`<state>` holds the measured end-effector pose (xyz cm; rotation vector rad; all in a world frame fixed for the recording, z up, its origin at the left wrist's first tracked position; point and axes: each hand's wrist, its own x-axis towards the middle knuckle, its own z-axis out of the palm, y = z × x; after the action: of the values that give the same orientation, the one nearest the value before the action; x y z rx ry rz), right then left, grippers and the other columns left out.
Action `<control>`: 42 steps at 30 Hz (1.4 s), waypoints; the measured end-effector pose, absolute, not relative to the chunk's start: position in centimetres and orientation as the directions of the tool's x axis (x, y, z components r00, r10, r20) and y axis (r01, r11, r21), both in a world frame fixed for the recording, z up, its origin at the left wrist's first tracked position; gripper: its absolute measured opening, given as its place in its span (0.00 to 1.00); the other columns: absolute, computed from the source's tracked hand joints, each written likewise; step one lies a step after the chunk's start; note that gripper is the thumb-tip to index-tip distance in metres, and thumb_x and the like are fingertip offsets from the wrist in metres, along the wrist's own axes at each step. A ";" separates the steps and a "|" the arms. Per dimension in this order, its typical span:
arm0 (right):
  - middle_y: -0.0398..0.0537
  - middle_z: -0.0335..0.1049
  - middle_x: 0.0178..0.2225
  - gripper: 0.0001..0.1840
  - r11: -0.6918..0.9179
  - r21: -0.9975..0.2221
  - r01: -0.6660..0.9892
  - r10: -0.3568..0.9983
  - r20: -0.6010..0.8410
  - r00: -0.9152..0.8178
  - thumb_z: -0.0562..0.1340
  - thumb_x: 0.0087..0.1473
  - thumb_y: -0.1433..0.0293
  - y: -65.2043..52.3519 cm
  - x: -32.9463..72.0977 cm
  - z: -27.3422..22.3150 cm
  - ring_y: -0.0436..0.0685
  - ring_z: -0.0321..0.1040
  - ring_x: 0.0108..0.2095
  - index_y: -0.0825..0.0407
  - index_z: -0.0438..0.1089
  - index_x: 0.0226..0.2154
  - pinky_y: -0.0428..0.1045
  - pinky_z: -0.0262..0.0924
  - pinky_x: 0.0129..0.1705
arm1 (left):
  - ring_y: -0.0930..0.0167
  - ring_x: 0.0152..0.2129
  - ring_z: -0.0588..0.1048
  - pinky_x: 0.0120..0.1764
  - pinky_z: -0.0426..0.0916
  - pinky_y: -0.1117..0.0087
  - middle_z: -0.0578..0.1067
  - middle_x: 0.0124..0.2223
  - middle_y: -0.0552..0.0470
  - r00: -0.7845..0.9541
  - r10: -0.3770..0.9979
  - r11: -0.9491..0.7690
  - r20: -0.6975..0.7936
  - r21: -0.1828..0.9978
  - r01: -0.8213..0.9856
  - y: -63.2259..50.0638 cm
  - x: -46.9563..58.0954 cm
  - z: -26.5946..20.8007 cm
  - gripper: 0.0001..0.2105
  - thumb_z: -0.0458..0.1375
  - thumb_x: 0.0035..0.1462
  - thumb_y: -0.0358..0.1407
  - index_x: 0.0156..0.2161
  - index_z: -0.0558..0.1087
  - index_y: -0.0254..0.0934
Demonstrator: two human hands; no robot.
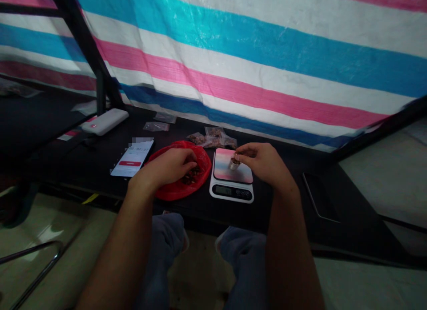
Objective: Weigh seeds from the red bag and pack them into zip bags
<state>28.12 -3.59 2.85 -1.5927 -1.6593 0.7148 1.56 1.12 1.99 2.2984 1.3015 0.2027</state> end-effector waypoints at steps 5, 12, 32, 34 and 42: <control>0.50 0.84 0.36 0.05 0.098 -0.774 0.626 0.992 0.128 0.003 0.69 0.51 0.74 -3.6 28.5 2.6 0.59 0.80 0.38 0.53 0.81 0.34 0.51 0.71 0.45 | 0.64 0.42 0.81 0.43 0.71 0.69 0.83 0.47 0.47 0.534 0.837 -0.428 -0.122 0.463 0.776 1.1 1.6 2.0 0.12 0.55 0.65 0.37 0.46 0.79 0.38; 0.51 0.84 0.38 0.08 0.084 -0.749 0.657 0.994 0.108 -0.004 0.69 0.52 0.77 -3.6 28.3 2.5 0.59 0.80 0.39 0.54 0.82 0.36 0.51 0.70 0.45 | 0.64 0.41 0.81 0.42 0.71 0.69 0.84 0.46 0.47 0.553 0.820 -0.431 -0.148 0.476 0.767 1.1 1.7 2.2 0.11 0.56 0.64 0.35 0.45 0.80 0.37; 0.55 0.83 0.44 0.12 0.162 -0.780 0.605 0.984 0.169 -0.046 0.66 0.55 0.79 -3.9 28.5 2.5 0.60 0.81 0.43 0.55 0.81 0.41 0.53 0.74 0.50 | 0.59 0.47 0.81 0.49 0.73 0.62 0.82 0.52 0.44 0.559 0.829 -0.523 -0.002 0.348 0.778 0.6 5.9 0.6 0.16 0.54 0.63 0.31 0.51 0.80 0.39; 0.55 0.83 0.44 0.14 0.165 -0.783 0.599 0.984 0.175 -0.042 0.64 0.55 0.80 -3.9 28.6 2.4 0.60 0.81 0.43 0.56 0.81 0.43 0.54 0.74 0.51 | 0.59 0.48 0.80 0.51 0.73 0.62 0.82 0.53 0.44 0.553 0.833 -0.517 -0.016 0.334 0.788 0.7 5.6 0.4 0.19 0.53 0.61 0.28 0.53 0.79 0.39; 0.55 0.83 0.45 0.15 0.204 -0.764 0.612 0.975 0.218 -0.052 0.62 0.57 0.80 -3.7 28.7 2.1 0.59 0.81 0.44 0.56 0.80 0.45 0.54 0.74 0.52 | 0.55 0.50 0.79 0.52 0.73 0.58 0.81 0.52 0.41 0.532 0.847 -0.524 0.024 0.210 0.825 1.1 6.6 -0.9 0.15 0.55 0.64 0.34 0.49 0.81 0.38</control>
<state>28.75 -3.74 2.13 -1.4917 -1.7517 0.6311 6.65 1.12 -0.87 2.5944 1.4302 0.1834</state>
